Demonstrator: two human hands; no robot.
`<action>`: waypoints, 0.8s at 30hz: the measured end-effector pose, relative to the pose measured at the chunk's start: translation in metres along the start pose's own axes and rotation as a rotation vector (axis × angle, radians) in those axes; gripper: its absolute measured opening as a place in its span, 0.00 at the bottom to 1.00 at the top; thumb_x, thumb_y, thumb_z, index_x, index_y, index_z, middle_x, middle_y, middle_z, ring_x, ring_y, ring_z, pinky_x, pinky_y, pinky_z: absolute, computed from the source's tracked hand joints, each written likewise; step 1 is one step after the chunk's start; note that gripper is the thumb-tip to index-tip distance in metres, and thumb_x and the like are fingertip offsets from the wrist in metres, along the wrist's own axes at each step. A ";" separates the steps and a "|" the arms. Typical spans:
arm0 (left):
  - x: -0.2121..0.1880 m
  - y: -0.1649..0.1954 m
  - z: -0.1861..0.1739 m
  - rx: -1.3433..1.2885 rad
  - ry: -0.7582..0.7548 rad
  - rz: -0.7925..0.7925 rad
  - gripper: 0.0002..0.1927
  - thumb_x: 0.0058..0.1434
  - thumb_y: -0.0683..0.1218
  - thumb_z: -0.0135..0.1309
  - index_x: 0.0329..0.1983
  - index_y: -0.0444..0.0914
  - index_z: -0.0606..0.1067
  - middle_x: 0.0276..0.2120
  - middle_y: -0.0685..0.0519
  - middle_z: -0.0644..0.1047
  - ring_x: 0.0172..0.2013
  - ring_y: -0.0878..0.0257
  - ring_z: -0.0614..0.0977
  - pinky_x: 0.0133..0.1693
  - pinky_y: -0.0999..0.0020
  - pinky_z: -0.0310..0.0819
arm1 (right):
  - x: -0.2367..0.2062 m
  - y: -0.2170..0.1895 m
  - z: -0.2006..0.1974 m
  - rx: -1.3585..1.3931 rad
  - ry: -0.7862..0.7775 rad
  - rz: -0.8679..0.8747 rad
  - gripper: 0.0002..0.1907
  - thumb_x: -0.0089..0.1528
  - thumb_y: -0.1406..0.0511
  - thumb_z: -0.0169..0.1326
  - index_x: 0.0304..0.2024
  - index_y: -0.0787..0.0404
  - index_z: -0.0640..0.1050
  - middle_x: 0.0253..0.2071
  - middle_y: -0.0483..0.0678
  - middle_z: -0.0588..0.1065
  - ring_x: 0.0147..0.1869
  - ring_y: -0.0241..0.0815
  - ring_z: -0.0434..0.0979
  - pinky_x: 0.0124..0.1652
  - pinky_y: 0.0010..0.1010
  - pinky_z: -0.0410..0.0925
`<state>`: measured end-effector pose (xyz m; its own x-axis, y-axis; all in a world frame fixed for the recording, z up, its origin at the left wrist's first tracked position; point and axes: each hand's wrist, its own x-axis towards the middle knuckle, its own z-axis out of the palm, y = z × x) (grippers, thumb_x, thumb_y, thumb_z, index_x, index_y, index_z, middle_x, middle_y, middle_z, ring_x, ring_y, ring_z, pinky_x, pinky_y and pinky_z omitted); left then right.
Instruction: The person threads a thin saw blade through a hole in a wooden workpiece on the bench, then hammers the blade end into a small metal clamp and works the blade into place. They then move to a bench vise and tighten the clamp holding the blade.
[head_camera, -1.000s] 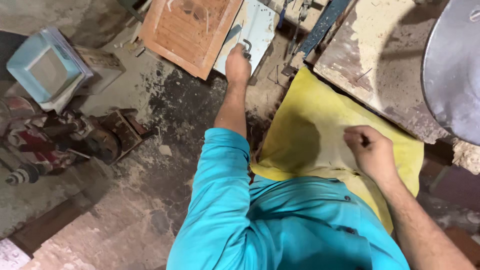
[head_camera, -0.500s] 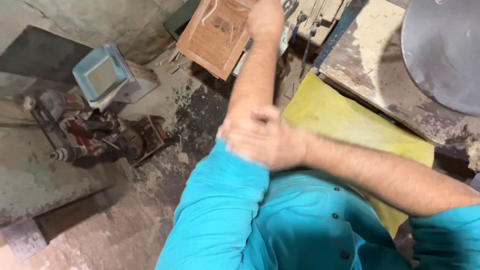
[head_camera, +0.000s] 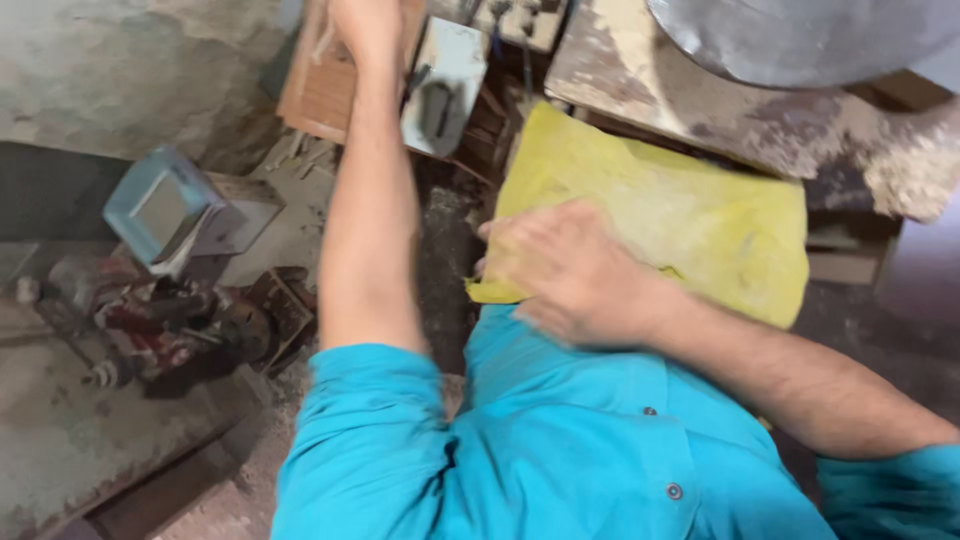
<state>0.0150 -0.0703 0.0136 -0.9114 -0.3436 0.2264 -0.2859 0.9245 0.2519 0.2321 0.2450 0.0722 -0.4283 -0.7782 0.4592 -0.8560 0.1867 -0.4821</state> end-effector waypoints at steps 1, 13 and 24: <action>-0.015 0.002 0.014 -0.037 0.042 0.133 0.13 0.59 0.43 0.48 0.43 0.35 0.78 0.35 0.36 0.81 0.36 0.37 0.82 0.36 0.42 0.76 | -0.024 0.019 -0.005 0.050 -0.048 0.162 0.29 0.51 0.62 0.64 0.54 0.64 0.77 0.59 0.56 0.74 0.64 0.59 0.71 0.60 0.50 0.60; -0.108 0.033 0.082 0.019 -0.427 0.151 0.13 0.62 0.48 0.47 0.36 0.40 0.81 0.39 0.45 0.83 0.37 0.48 0.86 0.36 0.53 0.82 | -0.076 0.065 0.012 -0.027 0.013 0.674 0.18 0.63 0.63 0.67 0.53 0.63 0.79 0.51 0.54 0.79 0.54 0.50 0.79 0.54 0.37 0.72; -0.114 0.085 0.059 -0.172 -0.556 0.045 0.13 0.62 0.45 0.46 0.39 0.40 0.82 0.41 0.45 0.83 0.42 0.46 0.86 0.44 0.51 0.81 | 0.056 0.019 0.032 -0.681 -0.271 0.242 0.40 0.48 0.59 0.60 0.66 0.55 0.75 0.70 0.56 0.66 0.75 0.60 0.57 0.61 0.60 0.52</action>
<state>0.0770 0.0574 -0.0457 -0.9532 -0.1234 -0.2761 -0.2336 0.8801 0.4133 0.2016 0.1859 0.0648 -0.6154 -0.7720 0.1589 -0.7745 0.6297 0.0601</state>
